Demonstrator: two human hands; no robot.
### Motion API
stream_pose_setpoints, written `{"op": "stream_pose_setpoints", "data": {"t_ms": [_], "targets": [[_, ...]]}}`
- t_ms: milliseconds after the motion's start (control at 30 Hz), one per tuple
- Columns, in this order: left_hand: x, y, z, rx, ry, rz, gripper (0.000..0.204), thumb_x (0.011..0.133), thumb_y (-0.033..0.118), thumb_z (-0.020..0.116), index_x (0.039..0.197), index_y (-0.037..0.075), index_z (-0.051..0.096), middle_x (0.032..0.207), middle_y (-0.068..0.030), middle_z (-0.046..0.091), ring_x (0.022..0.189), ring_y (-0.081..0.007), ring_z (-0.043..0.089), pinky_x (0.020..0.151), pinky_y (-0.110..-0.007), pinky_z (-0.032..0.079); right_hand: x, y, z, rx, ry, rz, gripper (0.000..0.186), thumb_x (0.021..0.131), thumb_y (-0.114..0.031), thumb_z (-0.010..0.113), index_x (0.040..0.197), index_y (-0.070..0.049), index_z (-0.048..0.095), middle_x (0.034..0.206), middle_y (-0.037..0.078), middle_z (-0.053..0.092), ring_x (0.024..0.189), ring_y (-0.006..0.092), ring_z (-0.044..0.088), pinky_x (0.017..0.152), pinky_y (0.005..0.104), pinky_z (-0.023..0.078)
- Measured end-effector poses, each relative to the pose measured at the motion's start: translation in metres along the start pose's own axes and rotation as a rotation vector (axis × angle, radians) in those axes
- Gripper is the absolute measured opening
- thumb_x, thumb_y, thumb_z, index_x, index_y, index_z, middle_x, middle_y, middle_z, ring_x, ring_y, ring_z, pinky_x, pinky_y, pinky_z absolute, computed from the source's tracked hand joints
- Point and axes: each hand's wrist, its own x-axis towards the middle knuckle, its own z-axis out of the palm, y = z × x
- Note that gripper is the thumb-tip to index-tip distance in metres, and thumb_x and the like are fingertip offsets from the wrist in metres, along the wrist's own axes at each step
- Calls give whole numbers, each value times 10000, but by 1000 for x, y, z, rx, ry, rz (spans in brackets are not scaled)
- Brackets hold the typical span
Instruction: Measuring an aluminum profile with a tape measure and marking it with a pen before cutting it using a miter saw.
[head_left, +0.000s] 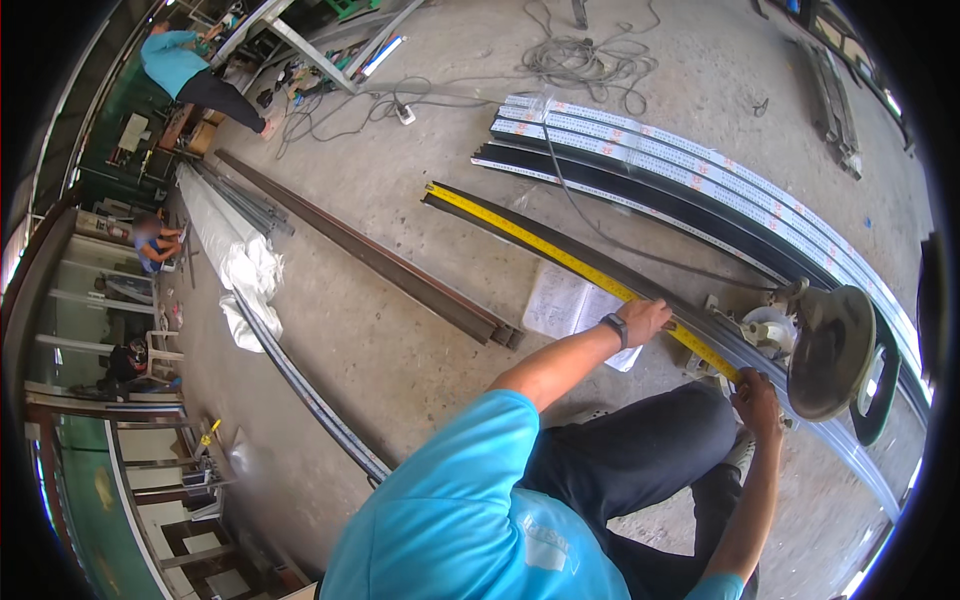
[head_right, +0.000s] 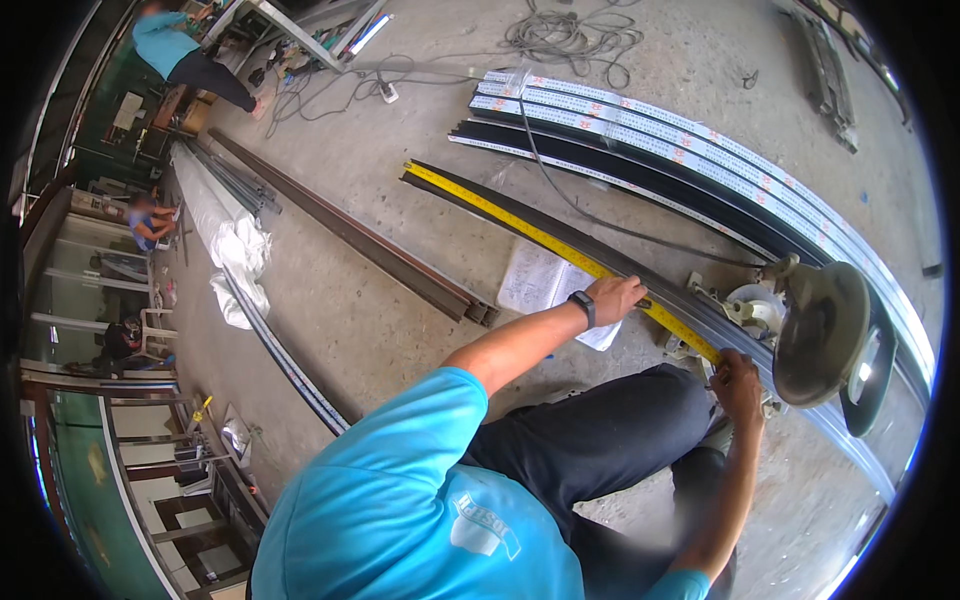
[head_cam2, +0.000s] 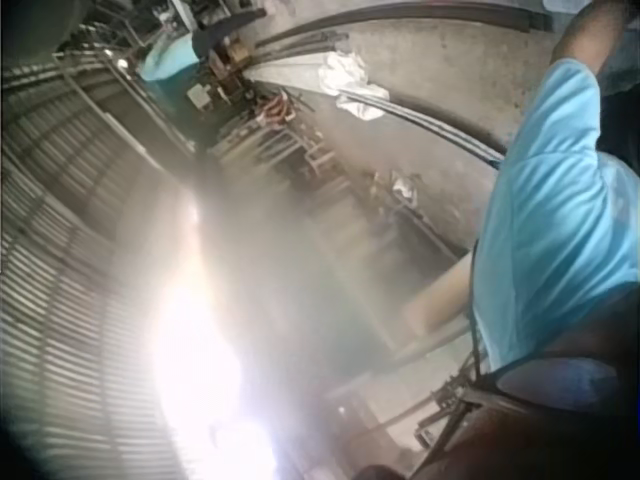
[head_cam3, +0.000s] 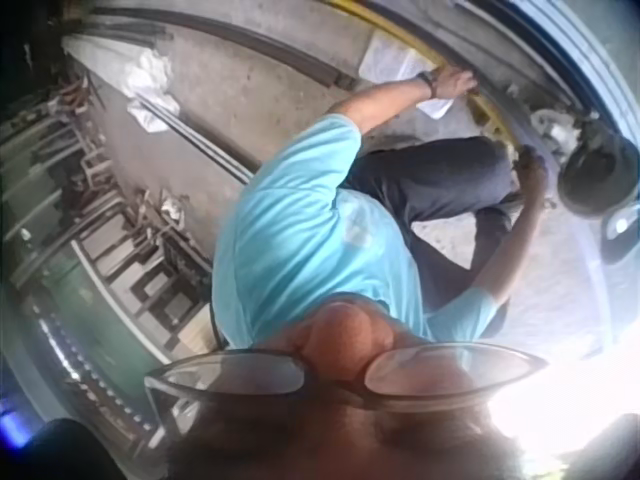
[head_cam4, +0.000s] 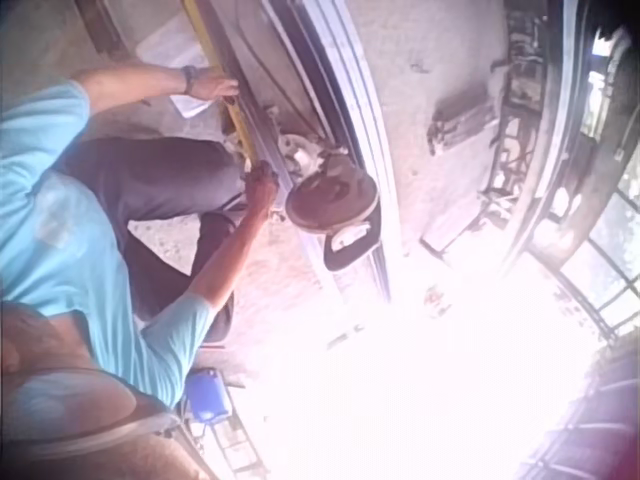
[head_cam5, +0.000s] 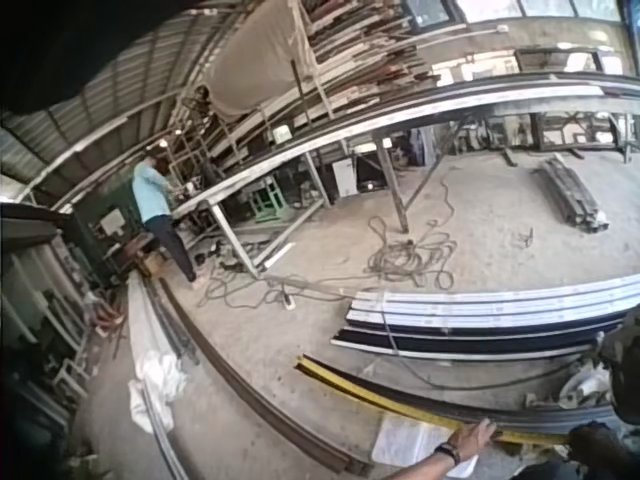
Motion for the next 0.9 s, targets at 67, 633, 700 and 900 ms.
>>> {"op": "stream_pose_setpoints", "data": {"t_ms": [67,633,700,900], "targets": [[1,1,0,13,-83,-100,273,861,174,655,1114,80,612,1012,-130,589,899,-344,659,762,-461,541,3,-4,1,-24,-10,34,402,746,-97,699,1132,-140,594,1027,156,609,975,391,595,843,492,493],[34,-19,10,154,-330,-73,957,639,203,840,1445,3,364,1271,-240,504,922,-403,673,784,-472,568,20,10,22,-95,89,67,392,745,-103,690,1122,-170,601,1020,132,607,1017,379,589,830,488,509],[42,-23,20,196,-352,-100,864,683,88,742,1449,-13,356,1267,-245,520,926,-367,688,784,-458,573,27,18,27,-138,44,84,421,755,-105,688,1157,-187,595,1069,127,606,1060,374,579,837,485,512],[52,-35,29,308,-288,-133,465,835,93,596,1278,-13,505,1152,-222,589,860,-369,703,756,-458,583,41,35,41,-151,46,108,481,752,-127,716,1209,-190,581,1112,122,593,1113,359,564,865,496,519]]}}
